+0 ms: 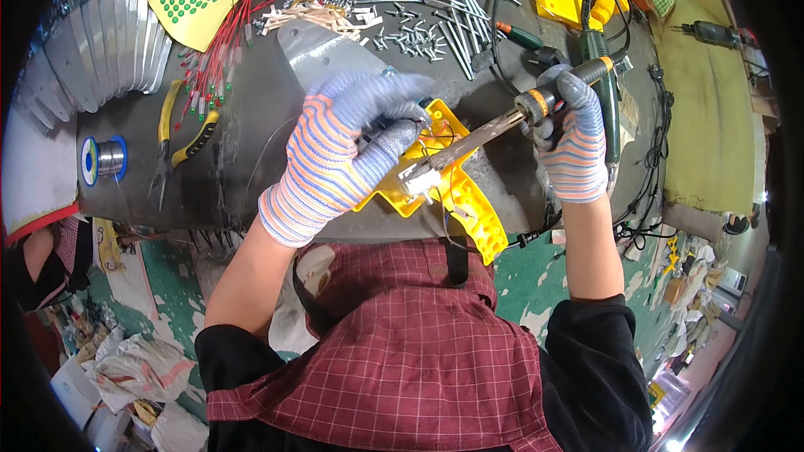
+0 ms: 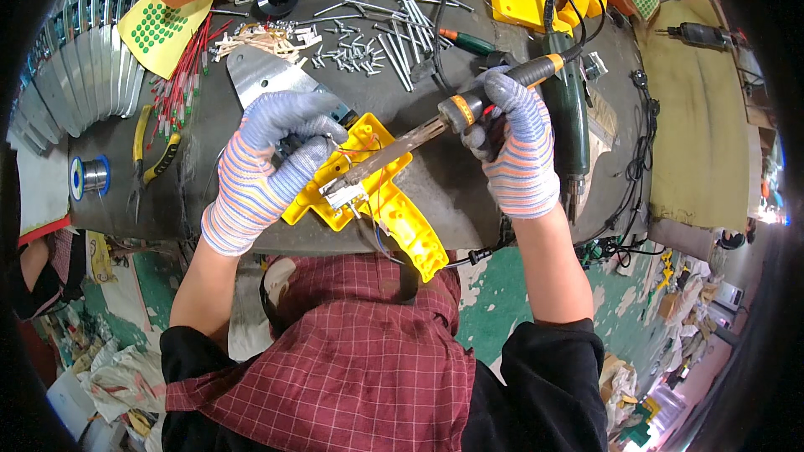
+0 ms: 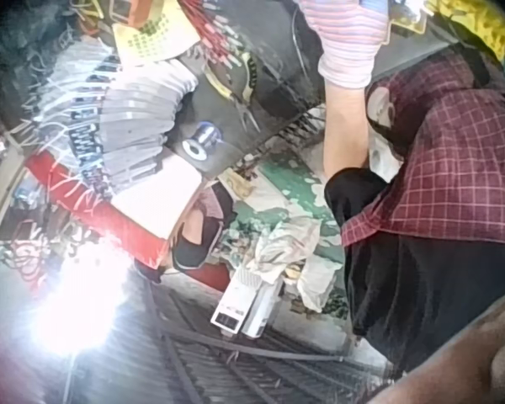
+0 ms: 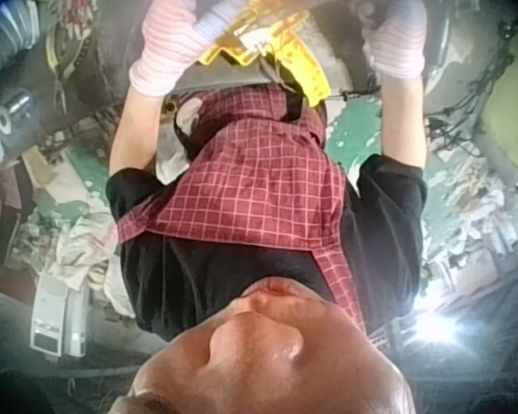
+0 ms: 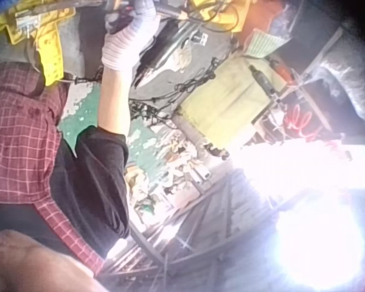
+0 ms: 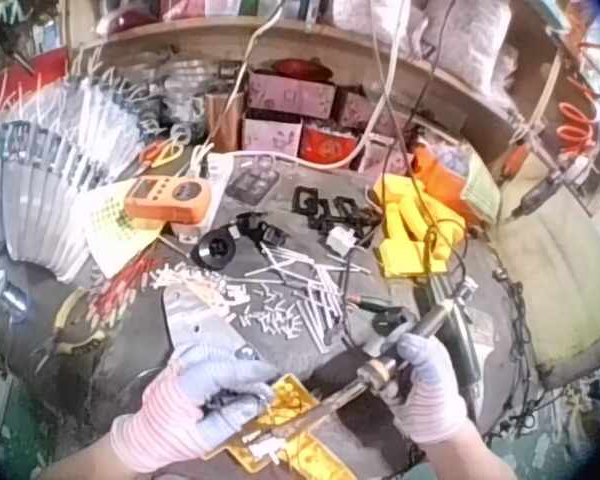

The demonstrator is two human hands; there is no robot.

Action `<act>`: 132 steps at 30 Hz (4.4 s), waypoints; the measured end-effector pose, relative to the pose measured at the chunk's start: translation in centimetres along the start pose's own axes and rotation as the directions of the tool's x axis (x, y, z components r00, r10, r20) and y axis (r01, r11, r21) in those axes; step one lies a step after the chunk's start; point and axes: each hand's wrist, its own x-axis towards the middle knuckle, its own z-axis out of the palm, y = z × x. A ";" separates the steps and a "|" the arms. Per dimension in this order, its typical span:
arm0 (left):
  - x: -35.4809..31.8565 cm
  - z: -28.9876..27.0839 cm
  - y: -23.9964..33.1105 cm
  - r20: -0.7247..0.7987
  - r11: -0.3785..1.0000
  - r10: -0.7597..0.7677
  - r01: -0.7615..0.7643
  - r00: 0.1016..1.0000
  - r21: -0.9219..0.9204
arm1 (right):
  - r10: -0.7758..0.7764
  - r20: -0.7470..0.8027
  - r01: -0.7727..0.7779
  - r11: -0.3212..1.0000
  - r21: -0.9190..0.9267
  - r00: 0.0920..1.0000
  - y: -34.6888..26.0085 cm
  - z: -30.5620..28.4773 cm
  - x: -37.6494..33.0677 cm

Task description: Soldering internal wiring and components into the yellow plastic housing of a handheld power tool.

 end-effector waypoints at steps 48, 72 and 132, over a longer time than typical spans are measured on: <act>-0.4 -2.1 -1.6 0.260 0.772 0.404 -0.479 0.877 0.418 | 0.044 -0.060 -0.041 0.998 0.036 0.997 0.1 0.4 0.8; -1.0 -1.6 -2.7 0.236 0.726 0.461 -0.516 0.855 0.454 | 0.036 -0.088 -0.034 0.999 0.023 0.995 0.3 1.6 0.7; -1.0 -1.7 -2.8 0.247 0.704 0.466 -0.525 0.850 0.479 | 0.138 -0.103 -0.123 0.982 0.140 0.985 -0.6 -0.2 1.9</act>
